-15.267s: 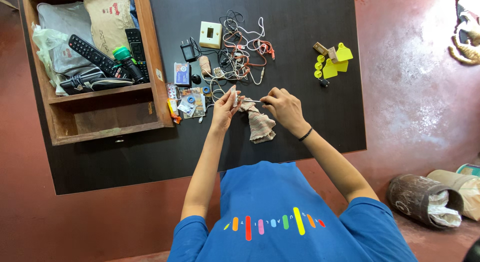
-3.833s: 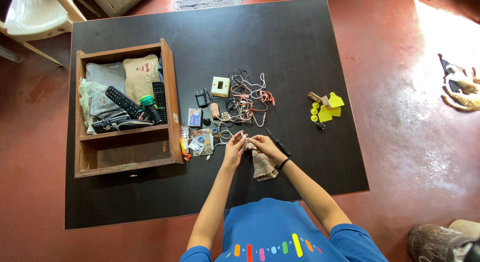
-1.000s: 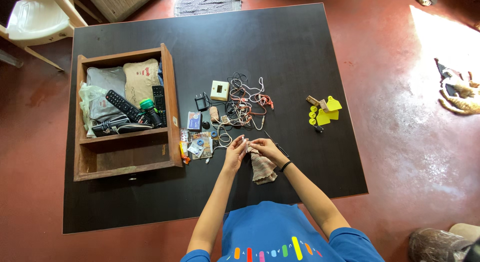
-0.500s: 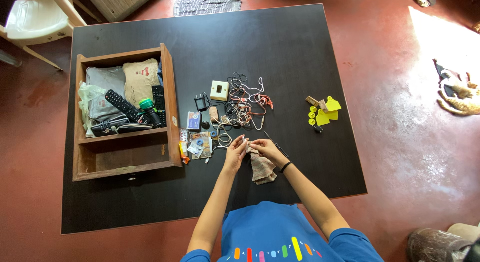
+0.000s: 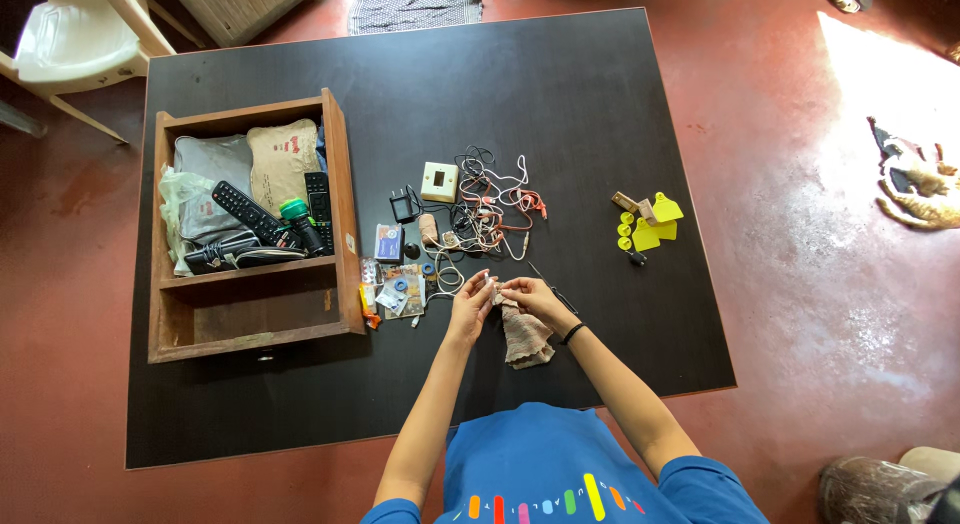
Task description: The person works at a table with various electronic components and tools. They use a screwdriver to manipulate a small white device, repeatedly wiping it with a cloth and adjusting its parts. The person handles wires and other small items on the table throughout the clip.
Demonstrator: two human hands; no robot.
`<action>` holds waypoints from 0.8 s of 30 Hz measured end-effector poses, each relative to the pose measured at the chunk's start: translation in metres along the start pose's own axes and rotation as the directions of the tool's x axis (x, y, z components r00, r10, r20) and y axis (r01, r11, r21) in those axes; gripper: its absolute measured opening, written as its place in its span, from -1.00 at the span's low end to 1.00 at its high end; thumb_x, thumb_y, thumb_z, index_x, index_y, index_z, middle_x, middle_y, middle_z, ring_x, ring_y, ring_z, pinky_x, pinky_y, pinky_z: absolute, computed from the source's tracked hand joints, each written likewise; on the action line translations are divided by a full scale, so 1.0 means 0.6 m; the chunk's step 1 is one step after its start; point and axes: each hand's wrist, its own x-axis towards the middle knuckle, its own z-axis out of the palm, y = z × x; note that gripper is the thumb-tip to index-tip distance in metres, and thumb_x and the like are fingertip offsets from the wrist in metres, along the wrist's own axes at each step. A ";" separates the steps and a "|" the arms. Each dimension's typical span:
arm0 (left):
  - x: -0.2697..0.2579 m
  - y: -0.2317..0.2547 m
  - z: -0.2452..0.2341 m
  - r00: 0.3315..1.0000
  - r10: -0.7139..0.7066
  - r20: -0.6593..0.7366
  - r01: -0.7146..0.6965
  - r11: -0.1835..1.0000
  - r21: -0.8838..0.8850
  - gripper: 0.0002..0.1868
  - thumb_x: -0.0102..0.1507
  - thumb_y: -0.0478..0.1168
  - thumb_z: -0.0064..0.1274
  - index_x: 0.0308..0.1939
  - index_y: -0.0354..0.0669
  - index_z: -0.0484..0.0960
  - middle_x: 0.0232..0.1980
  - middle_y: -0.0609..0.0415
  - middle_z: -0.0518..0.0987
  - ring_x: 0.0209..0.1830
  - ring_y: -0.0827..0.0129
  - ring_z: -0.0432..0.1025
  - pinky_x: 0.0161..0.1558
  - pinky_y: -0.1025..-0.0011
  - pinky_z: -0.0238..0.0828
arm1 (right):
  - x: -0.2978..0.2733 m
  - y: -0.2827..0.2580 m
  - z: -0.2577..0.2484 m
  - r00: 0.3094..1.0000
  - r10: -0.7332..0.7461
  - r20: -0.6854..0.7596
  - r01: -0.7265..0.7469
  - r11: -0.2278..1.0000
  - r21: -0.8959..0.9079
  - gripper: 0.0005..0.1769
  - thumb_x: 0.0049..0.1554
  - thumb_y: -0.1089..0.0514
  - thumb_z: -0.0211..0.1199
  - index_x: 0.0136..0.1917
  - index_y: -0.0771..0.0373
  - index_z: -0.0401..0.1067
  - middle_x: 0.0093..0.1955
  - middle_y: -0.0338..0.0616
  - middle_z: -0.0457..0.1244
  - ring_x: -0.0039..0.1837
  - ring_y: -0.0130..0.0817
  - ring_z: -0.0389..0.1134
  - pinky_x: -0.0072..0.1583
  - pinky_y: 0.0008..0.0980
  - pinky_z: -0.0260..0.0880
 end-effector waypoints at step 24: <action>0.002 -0.006 0.001 1.000 0.014 0.026 -0.014 1.000 -0.007 -0.58 0.31 -0.32 0.16 0.26 -0.18 0.52 0.11 0.09 0.63 0.05 0.47 0.52 0.03 0.52 0.50 | -0.004 -0.004 -0.001 1.000 0.006 -0.010 -0.006 1.000 -0.001 -0.66 0.18 0.02 0.36 0.10 0.30 0.52 -0.19 -0.34 0.31 -0.24 -0.67 0.22 -0.21 -0.64 0.26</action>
